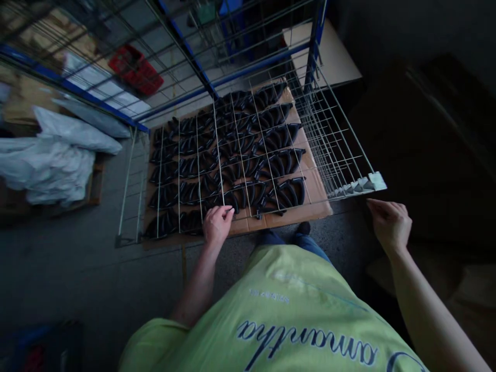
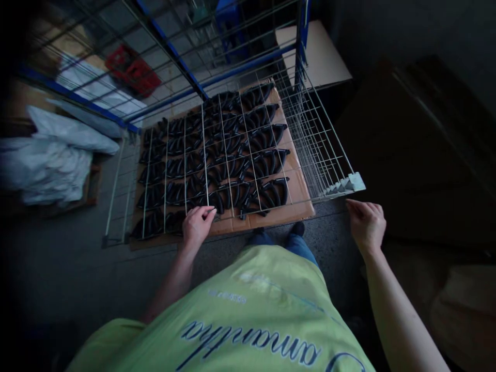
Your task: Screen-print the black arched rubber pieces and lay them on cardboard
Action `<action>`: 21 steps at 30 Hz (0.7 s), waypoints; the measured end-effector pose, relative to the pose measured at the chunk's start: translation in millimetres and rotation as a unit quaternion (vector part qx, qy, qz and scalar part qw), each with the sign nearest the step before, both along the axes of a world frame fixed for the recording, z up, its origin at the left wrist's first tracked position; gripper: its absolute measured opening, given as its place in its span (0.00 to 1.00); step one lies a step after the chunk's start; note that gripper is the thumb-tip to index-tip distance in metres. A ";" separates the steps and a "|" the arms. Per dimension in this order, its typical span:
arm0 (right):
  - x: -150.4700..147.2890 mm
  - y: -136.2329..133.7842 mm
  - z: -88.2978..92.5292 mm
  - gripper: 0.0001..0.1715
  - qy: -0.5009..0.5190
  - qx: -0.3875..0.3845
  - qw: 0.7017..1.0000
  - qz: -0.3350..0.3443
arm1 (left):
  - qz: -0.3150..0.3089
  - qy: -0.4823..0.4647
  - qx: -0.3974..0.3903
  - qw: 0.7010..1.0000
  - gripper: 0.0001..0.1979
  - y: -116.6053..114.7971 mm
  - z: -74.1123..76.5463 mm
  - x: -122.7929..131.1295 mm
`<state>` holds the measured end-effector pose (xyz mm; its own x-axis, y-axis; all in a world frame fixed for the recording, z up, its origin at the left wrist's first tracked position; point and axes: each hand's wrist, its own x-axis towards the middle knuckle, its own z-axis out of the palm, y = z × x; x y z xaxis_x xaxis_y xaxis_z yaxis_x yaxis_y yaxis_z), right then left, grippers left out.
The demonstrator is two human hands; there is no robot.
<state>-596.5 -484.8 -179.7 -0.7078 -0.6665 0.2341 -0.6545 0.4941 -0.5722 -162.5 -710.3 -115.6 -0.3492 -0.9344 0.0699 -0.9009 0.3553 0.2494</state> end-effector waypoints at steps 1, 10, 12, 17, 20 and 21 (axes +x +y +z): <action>-9.7 3.6 -2.6 0.15 -0.008 0.008 1.000 -0.003 | 0.003 0.003 -0.004 1.000 0.11 6.1 1.9 -7.9; -45.9 22.0 -36.0 0.13 -0.077 0.098 0.992 -0.001 | 0.001 0.061 0.013 0.998 0.10 46.9 -1.4 -47.6; -47.3 23.2 -41.0 0.11 -0.093 0.115 0.989 -0.007 | -0.022 0.083 0.034 0.996 0.09 53.4 -8.0 -56.3; -65.9 31.1 -47.4 0.08 -0.121 0.145 0.981 -0.041 | -0.076 0.111 0.094 0.986 0.07 69.3 -21.8 -75.8; -94.7 37.1 -49.2 0.12 -0.115 0.188 0.972 -0.079 | -0.088 0.118 0.118 0.982 0.07 78.1 -24.2 -82.3; -107.0 38.5 -49.3 0.14 -0.109 0.208 0.968 -0.088 | -0.088 0.121 0.126 0.981 0.08 80.4 -24.4 -83.9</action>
<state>-703.5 -446.3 -229.0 -0.8216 -0.5352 -0.1965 -0.4246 0.8044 -0.4155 -246.3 -629.8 -139.9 -0.5091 -0.8590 -0.0547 -0.7343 0.4003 0.5483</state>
